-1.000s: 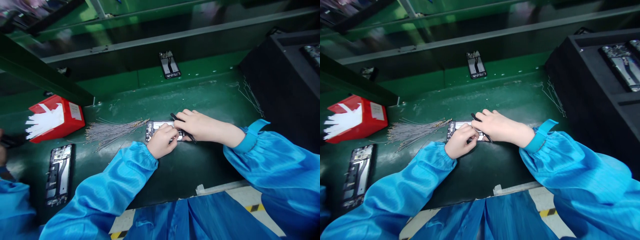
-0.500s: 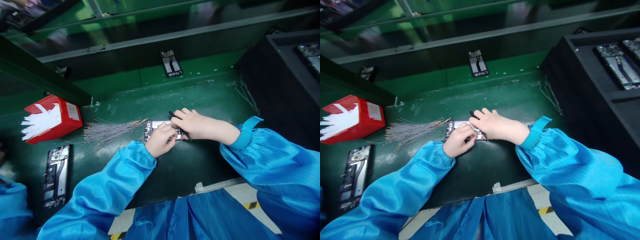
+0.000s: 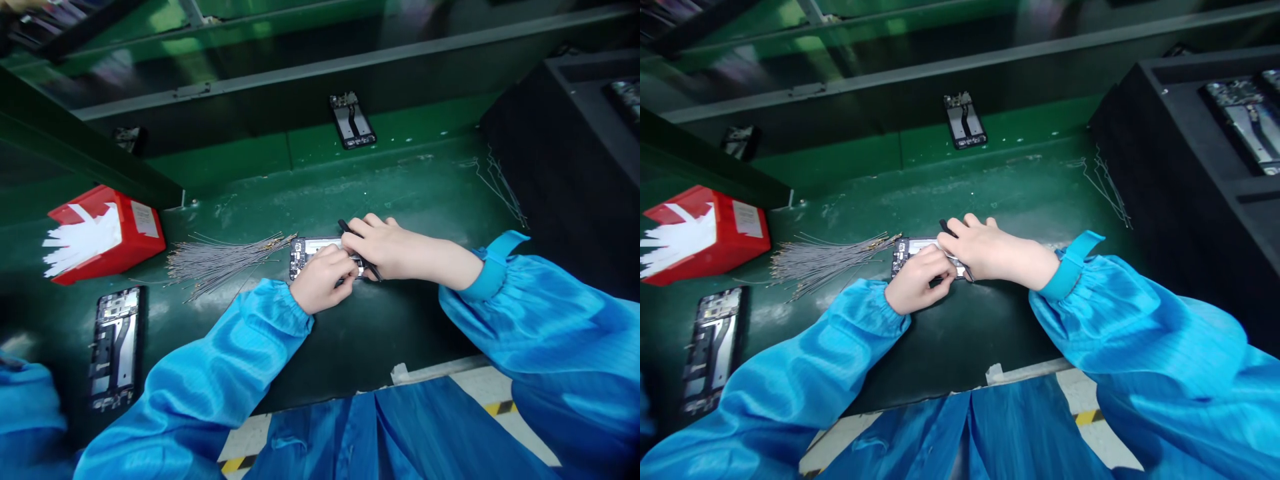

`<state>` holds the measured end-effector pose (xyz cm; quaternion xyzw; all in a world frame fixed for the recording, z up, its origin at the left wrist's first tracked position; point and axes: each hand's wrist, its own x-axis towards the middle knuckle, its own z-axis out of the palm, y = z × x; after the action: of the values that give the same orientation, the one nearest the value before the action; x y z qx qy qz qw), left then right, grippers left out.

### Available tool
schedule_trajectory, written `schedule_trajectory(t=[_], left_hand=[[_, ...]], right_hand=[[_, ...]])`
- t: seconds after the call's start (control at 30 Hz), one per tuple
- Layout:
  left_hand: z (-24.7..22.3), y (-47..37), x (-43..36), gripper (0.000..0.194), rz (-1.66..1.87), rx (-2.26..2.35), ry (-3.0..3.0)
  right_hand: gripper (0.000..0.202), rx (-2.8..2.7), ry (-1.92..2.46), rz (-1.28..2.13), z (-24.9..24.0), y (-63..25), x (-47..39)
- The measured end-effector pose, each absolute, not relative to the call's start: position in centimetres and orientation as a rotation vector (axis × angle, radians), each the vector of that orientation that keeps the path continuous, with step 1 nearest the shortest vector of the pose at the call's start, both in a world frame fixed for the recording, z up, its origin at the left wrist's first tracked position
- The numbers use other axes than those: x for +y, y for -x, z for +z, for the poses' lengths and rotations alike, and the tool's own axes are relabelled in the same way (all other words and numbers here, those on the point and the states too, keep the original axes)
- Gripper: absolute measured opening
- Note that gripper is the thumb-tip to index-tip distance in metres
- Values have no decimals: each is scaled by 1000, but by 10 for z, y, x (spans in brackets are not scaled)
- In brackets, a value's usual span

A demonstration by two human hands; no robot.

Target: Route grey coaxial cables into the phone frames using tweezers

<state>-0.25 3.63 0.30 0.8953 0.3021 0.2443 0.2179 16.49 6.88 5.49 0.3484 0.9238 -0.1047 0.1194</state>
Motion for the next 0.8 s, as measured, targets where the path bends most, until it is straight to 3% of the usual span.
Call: schedule_trajectory(t=[0.2,0.4,0.57,0.63,0.8], left_hand=[[2,3,37,14,640,748,-2519],[10,9,33,15,701,796,-2625],[24,47,47,17,756,1091,-2658],[28,69,55,25,686,1222,-2659],[31,120,59,69,322,1282,-2627]], right_hand=[[33,2587,-1126,-351,56,-156,68],[18,2898,-1075,-552,40,-181,69],[36,3078,-1190,-593,23,-200,53],[38,3114,-1171,-483,19,-205,44],[31,3112,-1194,-415,14,-238,49]])
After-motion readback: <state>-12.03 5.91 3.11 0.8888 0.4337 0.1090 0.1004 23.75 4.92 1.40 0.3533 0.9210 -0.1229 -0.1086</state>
